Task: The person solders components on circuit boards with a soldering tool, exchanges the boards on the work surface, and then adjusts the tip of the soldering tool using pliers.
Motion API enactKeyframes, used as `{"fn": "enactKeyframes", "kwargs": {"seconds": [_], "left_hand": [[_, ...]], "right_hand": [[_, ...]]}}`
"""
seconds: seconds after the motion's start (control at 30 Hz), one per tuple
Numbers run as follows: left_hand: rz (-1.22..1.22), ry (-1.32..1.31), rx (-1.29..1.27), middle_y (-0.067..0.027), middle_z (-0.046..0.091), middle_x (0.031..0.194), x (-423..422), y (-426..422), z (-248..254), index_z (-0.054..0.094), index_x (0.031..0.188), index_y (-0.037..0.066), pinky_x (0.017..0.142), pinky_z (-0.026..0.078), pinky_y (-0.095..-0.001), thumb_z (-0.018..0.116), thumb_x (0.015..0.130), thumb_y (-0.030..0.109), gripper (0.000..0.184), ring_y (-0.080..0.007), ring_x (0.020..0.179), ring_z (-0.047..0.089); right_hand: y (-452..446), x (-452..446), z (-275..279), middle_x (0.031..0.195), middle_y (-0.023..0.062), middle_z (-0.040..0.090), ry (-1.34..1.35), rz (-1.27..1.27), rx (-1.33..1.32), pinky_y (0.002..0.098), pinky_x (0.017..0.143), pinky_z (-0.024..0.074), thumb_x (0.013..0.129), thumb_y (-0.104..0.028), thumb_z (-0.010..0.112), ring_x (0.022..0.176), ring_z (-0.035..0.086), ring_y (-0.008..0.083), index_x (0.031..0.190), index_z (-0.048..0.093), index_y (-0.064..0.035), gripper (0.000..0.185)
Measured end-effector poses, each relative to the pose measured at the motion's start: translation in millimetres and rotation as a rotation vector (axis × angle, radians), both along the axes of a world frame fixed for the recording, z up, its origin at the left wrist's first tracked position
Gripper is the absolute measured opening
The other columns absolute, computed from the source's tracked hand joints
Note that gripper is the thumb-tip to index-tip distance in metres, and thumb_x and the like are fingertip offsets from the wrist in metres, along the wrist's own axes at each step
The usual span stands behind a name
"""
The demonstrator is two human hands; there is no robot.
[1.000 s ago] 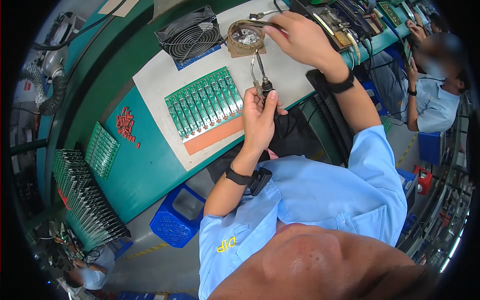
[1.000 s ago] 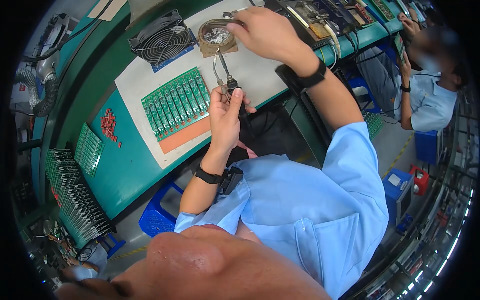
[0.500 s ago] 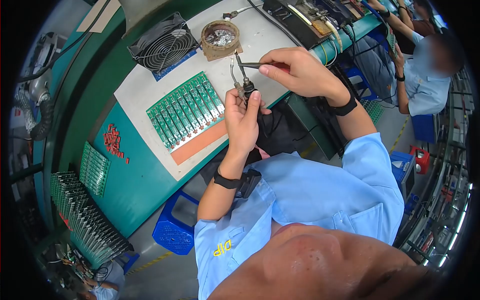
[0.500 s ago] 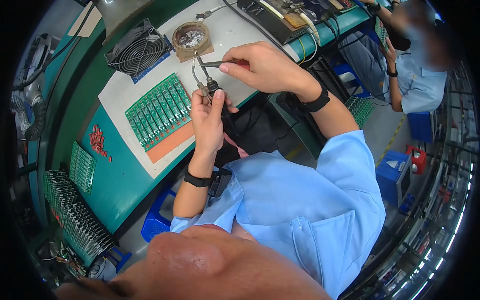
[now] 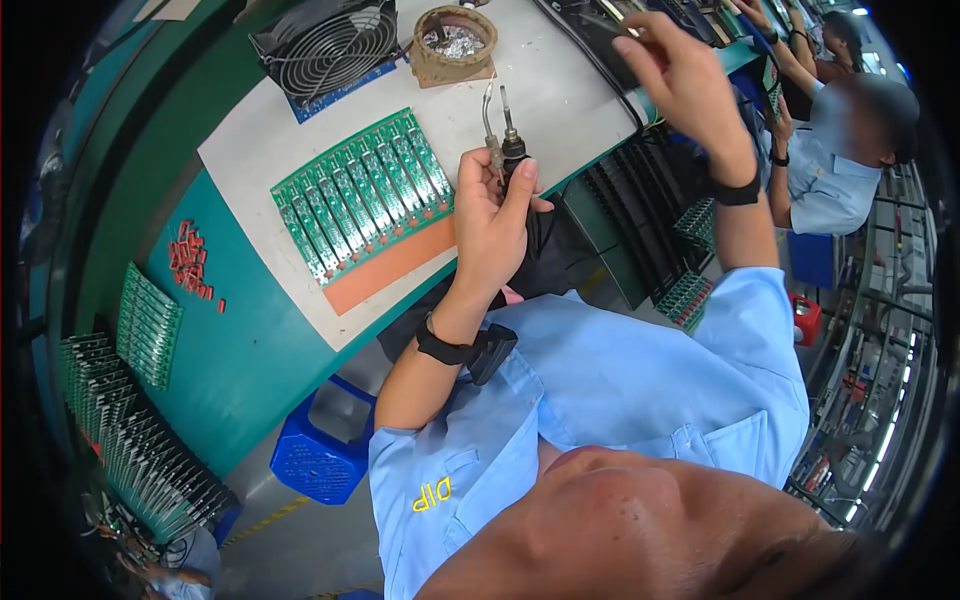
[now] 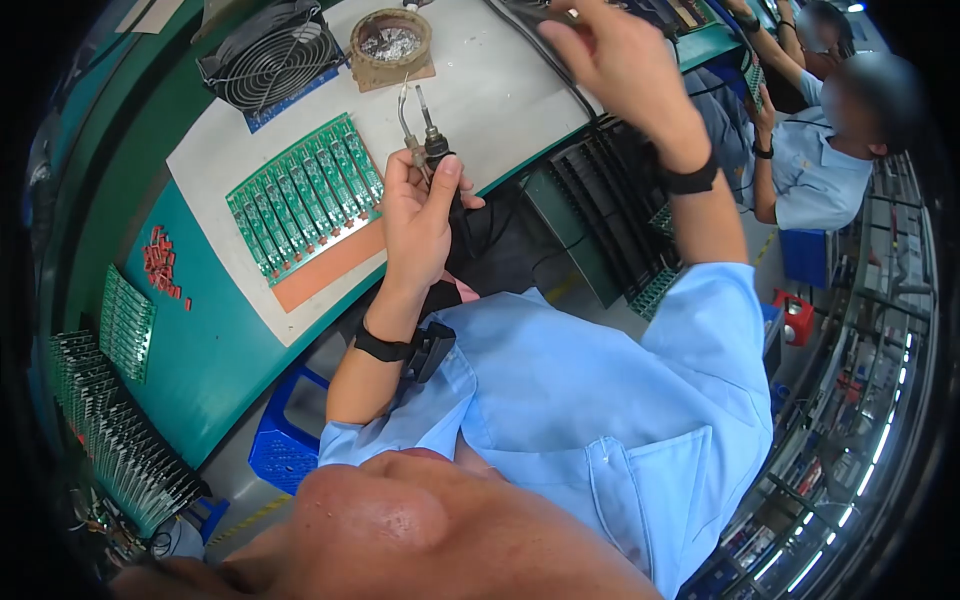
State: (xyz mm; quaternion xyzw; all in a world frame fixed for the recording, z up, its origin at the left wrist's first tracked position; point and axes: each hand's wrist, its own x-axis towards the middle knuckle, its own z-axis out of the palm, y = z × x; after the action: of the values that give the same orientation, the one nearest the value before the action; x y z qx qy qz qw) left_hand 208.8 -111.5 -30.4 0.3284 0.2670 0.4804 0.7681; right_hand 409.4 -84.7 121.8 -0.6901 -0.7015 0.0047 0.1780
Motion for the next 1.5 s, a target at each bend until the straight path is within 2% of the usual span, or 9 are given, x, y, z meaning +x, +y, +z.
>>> {"fn": "enactKeyframes", "kwargs": {"seconds": [0.03, 0.07, 0.17, 0.2, 0.3, 0.33, 0.57, 1.27, 1.5], "left_hand": [[-0.003, -0.006, 0.007, -0.0051, 0.059, 0.091, 0.4, 0.6, 0.5, 0.046, 0.11, 0.0, 0.064, 0.058, -0.0256, 0.063, 0.099, 0.013, 0.024, -0.0081, 0.078, 0.059], [-0.007, -0.012, 0.015, -0.005, 0.059, 0.091, 0.8, 1.3, 0.3, 0.046, 0.11, 0.0, 0.064, 0.058, -0.0256, 0.063, 0.099, 0.013, 0.024, -0.008, 0.079, 0.059], [-0.019, -0.046, 0.015, -0.005, 0.059, 0.092, 1.7, 2.0, -2.3, 0.046, 0.11, 0.0, 0.064, 0.058, -0.0255, 0.063, 0.099, 0.014, 0.025, -0.0078, 0.079, 0.059], [-0.023, -0.059, 0.022, -0.005, 0.059, 0.092, 1.8, 2.3, -3.1, 0.046, 0.11, -0.001, 0.064, 0.058, -0.0255, 0.063, 0.099, 0.015, 0.026, -0.0076, 0.079, 0.059], [-0.024, -0.065, 0.023, -0.0051, 0.058, 0.092, 1.1, 2.3, -3.6, 0.046, 0.11, -0.001, 0.064, 0.058, -0.0255, 0.063, 0.099, 0.016, 0.027, -0.0077, 0.079, 0.059], [-0.023, -0.064, 0.028, -0.0052, 0.058, 0.092, 0.5, 2.6, -3.5, 0.046, 0.11, -0.001, 0.064, 0.058, -0.0255, 0.063, 0.099, 0.016, 0.027, -0.0077, 0.079, 0.059], [-0.029, -0.06, 0.021, -0.0052, 0.058, 0.092, 0.3, 3.5, -5.9, 0.046, 0.109, -0.001, 0.063, 0.058, -0.0256, 0.064, 0.099, 0.017, 0.027, -0.0081, 0.078, 0.059], [-0.029, -0.089, 0.021, -0.0056, 0.058, 0.093, 0.5, 4.9, -7.2, 0.047, 0.111, -0.002, 0.063, 0.058, -0.0258, 0.064, 0.099, 0.017, 0.028, -0.0079, 0.078, 0.059], [-0.045, -0.087, 0.032, -0.0058, 0.058, 0.095, -0.3, 5.0, -8.1, 0.047, 0.113, -0.002, 0.064, 0.059, -0.0264, 0.064, 0.099, 0.017, 0.029, -0.0081, 0.08, 0.059]], "right_hand": [[1.1, -5.9, 15.1, 0.089, 0.0132, 0.064, -0.116, -0.12, -0.046, 0.0434, 0.081, 0.0478, 0.09, -0.016, 0.065, 0.089, 0.061, 0.032, 0.099, 0.064, -0.0021, 0.017], [2.8, -7.2, 18.6, 0.089, 0.0132, 0.064, -0.126, -0.12, -0.054, 0.0434, 0.081, 0.0478, 0.09, -0.016, 0.065, 0.089, 0.061, 0.032, 0.099, 0.064, -0.0021, 0.017], [7.3, -2.2, 22.1, 0.081, 0.0072, 0.061, -0.677, 0.105, 0.012, 0.0398, 0.075, 0.046, 0.087, -0.022, 0.068, 0.084, 0.06, 0.0258, 0.087, 0.064, -0.0084, 0.014], [13.8, 6.1, 14.1, 0.081, 0.0072, 0.061, -0.682, 0.108, 0.006, 0.0398, 0.075, 0.046, 0.087, -0.022, 0.068, 0.084, 0.06, 0.0258, 0.087, 0.064, -0.0084, 0.014], [40.6, 35.2, -22.6, 0.078, 0.0046, 0.058, -0.327, 0.622, 0.57, 0.036, 0.073, 0.0429, 0.084, -0.023, 0.066, 0.081, 0.058, 0.0214, 0.081, 0.063, -0.0138, 0.01], [40.7, 33.8, -21.3, 0.078, 0.0046, 0.058, -0.329, 0.627, 0.567, 0.036, 0.073, 0.0429, 0.084, -0.023, 0.066, 0.081, 0.058, 0.0214, 0.081, 0.063, -0.0138, 0.01], [40.4, 18.5, 6.6, 0.079, 0.0032, 0.059, -1.236, 0.315, 0.038, 0.0345, 0.074, 0.0417, 0.082, -0.022, 0.062, 0.081, 0.057, 0.0201, 0.077, 0.063, -0.0145, 0.009], [75.6, 10.4, 24.0, 0.078, 0.0022, 0.061, -1.38, 0.356, -0.134, 0.0347, 0.077, 0.0429, 0.082, -0.023, 0.059, 0.083, 0.059, 0.019, 0.076, 0.064, -0.0142, 0.012], [81.3, -8.9, 26.0, 0.072, 0.0048, 0.064, -1.265, 0.344, -0.045, 0.036, 0.068, 0.0463, 0.08, -0.022, 0.062, 0.074, 0.063, 0.0216, 0.069, 0.066, -0.0138, 0.014]]}}
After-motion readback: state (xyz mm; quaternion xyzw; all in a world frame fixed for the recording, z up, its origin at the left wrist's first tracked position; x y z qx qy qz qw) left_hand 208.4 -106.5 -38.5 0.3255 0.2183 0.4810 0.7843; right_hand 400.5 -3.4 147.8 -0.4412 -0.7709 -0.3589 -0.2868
